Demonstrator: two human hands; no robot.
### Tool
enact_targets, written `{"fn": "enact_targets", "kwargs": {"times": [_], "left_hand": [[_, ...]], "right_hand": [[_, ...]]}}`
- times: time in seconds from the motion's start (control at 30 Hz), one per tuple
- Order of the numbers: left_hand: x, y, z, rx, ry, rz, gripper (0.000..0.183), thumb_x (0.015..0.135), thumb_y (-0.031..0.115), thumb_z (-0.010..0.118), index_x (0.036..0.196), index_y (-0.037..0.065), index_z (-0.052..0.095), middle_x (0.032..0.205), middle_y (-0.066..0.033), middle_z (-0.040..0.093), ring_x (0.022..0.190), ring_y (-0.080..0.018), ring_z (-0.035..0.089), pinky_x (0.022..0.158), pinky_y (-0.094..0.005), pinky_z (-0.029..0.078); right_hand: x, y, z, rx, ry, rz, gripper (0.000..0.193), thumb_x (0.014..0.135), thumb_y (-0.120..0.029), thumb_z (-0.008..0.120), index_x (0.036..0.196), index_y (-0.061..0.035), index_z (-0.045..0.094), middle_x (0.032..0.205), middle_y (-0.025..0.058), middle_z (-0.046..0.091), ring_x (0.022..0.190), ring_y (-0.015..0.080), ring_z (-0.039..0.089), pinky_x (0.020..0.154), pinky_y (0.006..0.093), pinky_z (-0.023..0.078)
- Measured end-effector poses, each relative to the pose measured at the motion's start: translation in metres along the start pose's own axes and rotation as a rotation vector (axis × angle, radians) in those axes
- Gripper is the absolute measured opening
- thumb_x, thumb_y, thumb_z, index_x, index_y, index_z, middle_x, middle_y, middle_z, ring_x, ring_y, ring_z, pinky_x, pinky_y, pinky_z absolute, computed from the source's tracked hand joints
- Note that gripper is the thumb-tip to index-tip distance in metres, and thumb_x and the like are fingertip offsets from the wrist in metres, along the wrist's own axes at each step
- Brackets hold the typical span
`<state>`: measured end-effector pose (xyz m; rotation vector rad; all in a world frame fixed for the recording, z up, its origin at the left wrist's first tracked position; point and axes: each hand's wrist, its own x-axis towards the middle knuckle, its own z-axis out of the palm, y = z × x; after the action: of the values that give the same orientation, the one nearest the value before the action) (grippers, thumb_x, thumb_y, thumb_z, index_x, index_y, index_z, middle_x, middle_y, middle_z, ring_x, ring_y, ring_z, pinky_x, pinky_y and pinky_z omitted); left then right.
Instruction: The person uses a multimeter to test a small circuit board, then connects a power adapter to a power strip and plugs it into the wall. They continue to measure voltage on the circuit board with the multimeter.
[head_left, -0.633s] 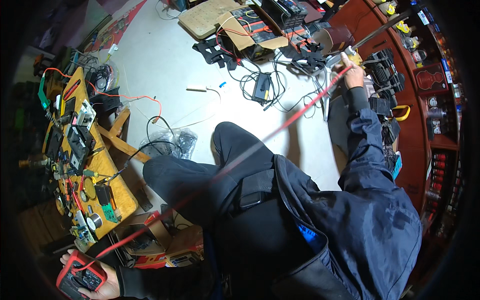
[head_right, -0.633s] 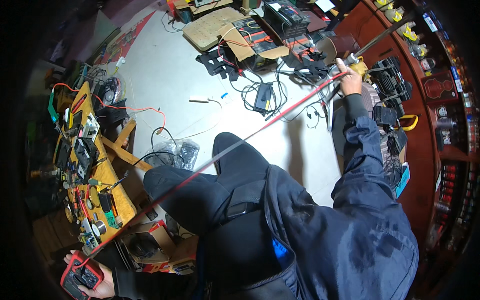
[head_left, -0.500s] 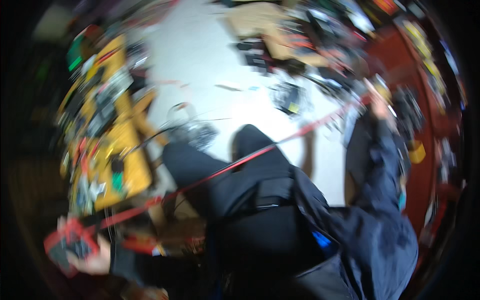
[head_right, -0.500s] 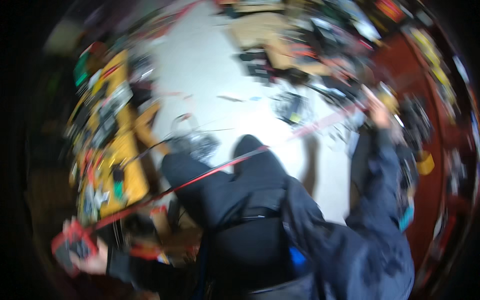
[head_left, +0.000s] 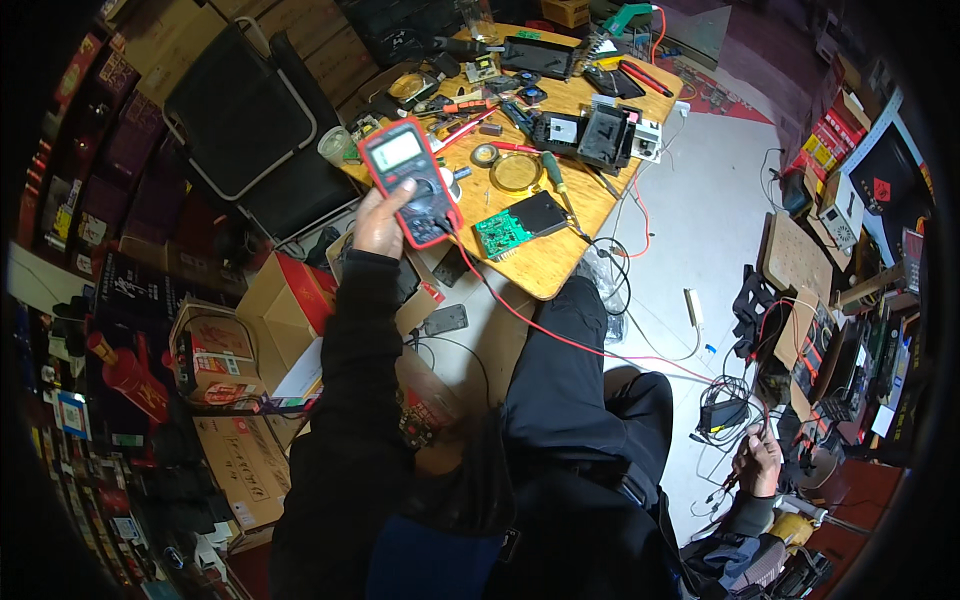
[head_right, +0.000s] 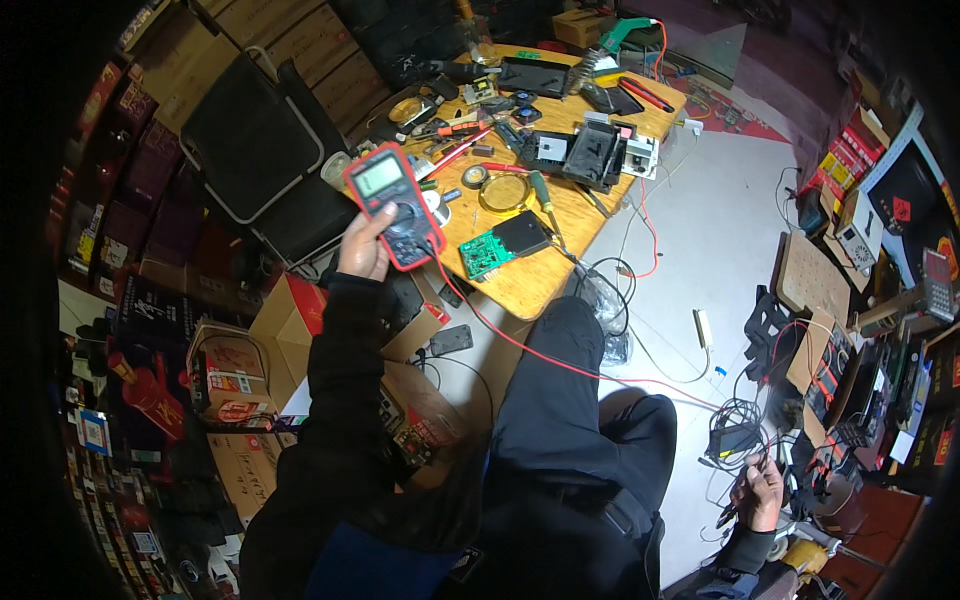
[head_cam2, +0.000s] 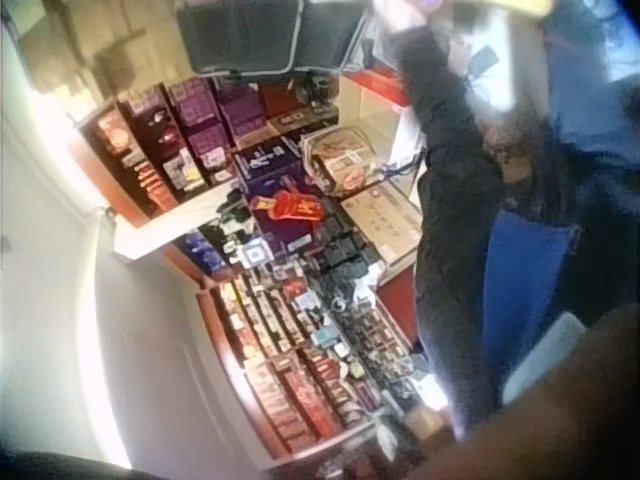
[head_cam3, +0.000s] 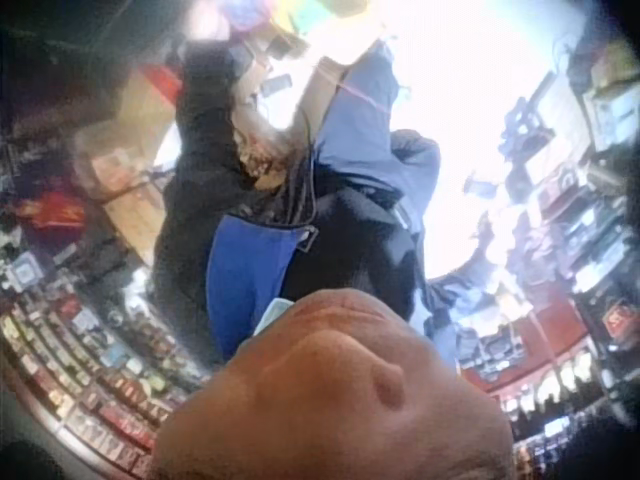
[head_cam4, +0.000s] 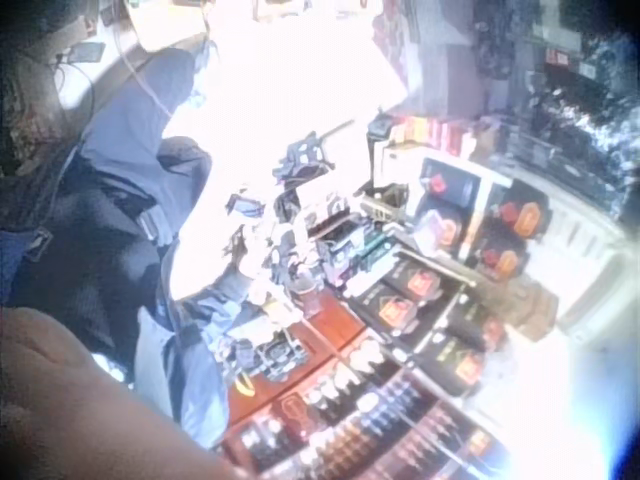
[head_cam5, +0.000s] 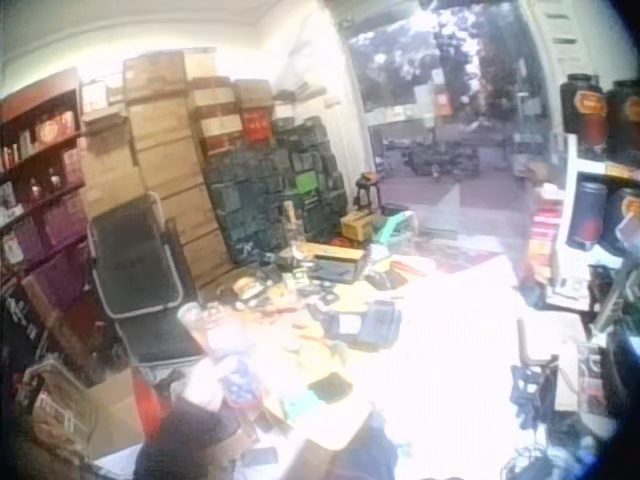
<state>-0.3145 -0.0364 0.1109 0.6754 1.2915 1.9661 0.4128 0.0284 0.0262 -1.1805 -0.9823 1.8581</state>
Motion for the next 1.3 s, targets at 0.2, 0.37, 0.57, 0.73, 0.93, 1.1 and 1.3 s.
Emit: {"fn": "enact_targets", "kwargs": {"times": [0.2,0.37,0.57,0.73,0.93,1.1,1.3], "left_hand": [[0.027,-0.046,-0.01,-0.182,-0.004,-0.028,0.04,0.102,0.004,0.064,0.14,-0.002,0.054,0.134,-0.0106,0.065,0.122,-0.0211,0.064,0.107,-0.0379,0.051],[0.078,-0.063,-0.006,-0.196,-0.064,0.004,0.045,0.099,0.009,0.071,0.141,0.003,0.055,0.133,-0.0093,0.065,0.119,-0.0194,0.064,0.104,-0.0362,0.052],[0.133,-0.065,-0.005,-0.146,-0.02,-0.059,0.036,0.1,0.012,0.07,0.134,0.005,0.06,0.127,-0.0073,0.07,0.114,-0.0211,0.068,0.1,-0.0394,0.055],[0.119,-0.063,-0.012,-0.164,-0.044,-0.057,0.039,0.103,0.014,0.067,0.139,0.004,0.057,0.132,-0.0082,0.067,0.116,-0.0215,0.067,0.101,-0.0395,0.054],[0.108,-0.069,-0.02,-0.064,-0.037,-0.035,0.043,0.105,0.021,0.067,0.142,0.002,0.055,0.136,-0.0064,0.064,0.121,-0.0171,0.063,0.103,-0.0354,0.052],[0.074,-0.054,-0.025,0.263,0.163,0.102,0.05,0.103,0.028,0.069,0.136,-0.007,0.056,0.122,-0.0119,0.067,0.108,-0.0174,0.062,0.094,-0.0306,0.051],[-0.115,-0.015,0.01,0.446,-0.076,0.151,0.021,0.101,0.017,0.063,0.11,-0.001,0.07,0.106,-0.009,0.071,0.097,-0.0144,0.066,0.09,-0.0287,0.051]], "right_hand": [[-0.002,-0.035,0.055,-0.072,-0.03,-0.126,0.029,0.105,-0.024,0.06,0.124,-0.0018,0.059,0.066,0.0027,0.052,0.047,0.0108,0.046,0.044,0.0245,0.039],[0.004,-0.031,0.088,-0.119,-0.003,-0.093,0.034,0.104,-0.025,0.06,0.128,-0.0008,0.057,0.069,0.0055,0.056,0.048,0.0129,0.049,0.046,0.0252,0.041],[-0.002,-0.021,0.138,-0.096,-0.113,-0.078,0.048,0.107,-0.026,0.056,0.143,0.0039,0.051,0.064,0.0099,0.055,0.047,0.0169,0.053,0.046,0.0277,0.044],[-0.01,-0.029,0.166,-0.216,-0.1,-0.051,0.048,0.101,-0.026,0.065,0.136,0.0057,0.059,0.067,0.0048,0.056,0.049,0.0124,0.051,0.046,0.0243,0.038],[0.004,-0.052,0.21,-0.463,-0.156,0.143,0.032,0.095,-0.013,0.074,0.12,0.0048,0.069,0.074,-0.0016,0.06,0.054,0.0046,0.049,0.049,0.0211,0.036],[0.017,-0.05,0.269,-0.855,-0.31,0.005,0.023,0.101,-0.011,0.066,0.118,0.0044,0.07,0.076,0.0019,0.06,0.066,0.0089,0.05,0.061,0.0285,0.046],[0.023,-0.045,0.338,-0.764,-0.68,0.016,0.036,0.109,-0.028,0.057,0.129,0.0028,0.062,0.08,0.0138,0.065,0.07,0.0268,0.062,0.07,0.0354,0.051]]}}
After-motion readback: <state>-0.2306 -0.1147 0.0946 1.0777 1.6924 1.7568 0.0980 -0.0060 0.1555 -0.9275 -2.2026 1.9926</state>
